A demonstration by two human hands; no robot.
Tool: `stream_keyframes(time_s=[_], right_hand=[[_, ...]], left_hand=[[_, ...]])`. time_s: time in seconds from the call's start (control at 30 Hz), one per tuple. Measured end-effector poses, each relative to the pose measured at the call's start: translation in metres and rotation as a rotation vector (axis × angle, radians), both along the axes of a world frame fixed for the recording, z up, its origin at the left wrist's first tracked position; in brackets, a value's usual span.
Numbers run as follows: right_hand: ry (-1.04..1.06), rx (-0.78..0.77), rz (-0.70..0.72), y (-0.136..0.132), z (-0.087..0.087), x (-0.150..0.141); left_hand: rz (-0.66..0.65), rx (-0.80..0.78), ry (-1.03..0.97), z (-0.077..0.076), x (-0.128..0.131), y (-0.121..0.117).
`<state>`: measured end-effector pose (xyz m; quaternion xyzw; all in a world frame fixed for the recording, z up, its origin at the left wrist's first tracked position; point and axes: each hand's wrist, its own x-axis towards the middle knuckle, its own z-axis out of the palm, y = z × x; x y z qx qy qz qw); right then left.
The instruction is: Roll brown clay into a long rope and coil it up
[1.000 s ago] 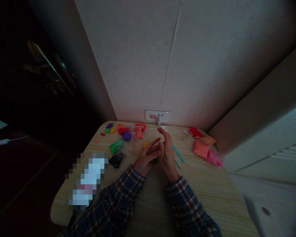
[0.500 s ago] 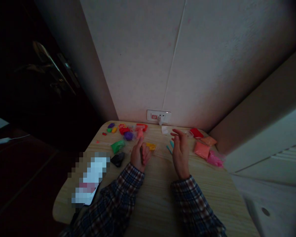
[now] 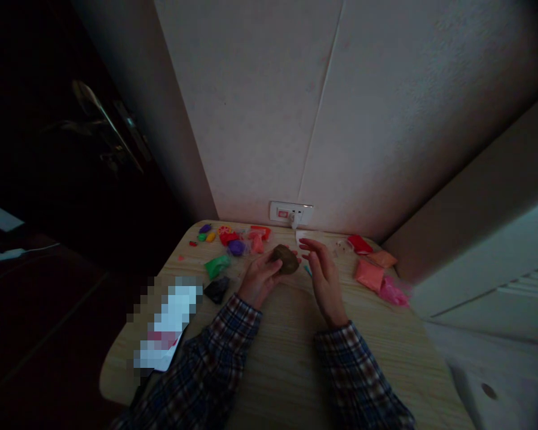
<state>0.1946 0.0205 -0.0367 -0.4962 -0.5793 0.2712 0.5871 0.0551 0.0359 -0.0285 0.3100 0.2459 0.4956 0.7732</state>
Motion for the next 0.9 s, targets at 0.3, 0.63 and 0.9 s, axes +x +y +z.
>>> stream_keyframes(time_s=[0.3, 0.63, 0.9], right_hand=[[-0.279, 0.041, 0.41, -0.007, 0.013, -0.009], [-0.37, 0.063, 0.169, -0.005, 0.004, -0.006], [-0.368, 0.198, -0.03, -0.009, -0.004, -0.021]], left_hand=[[0.09, 0.048, 0.319, -0.011, 0.002, 0.002], [-0.078, -0.066, 0.167, -0.013, 0.006, -0.003], [-0.237, -0.156, -0.11, -0.009, 0.01, -0.01]])
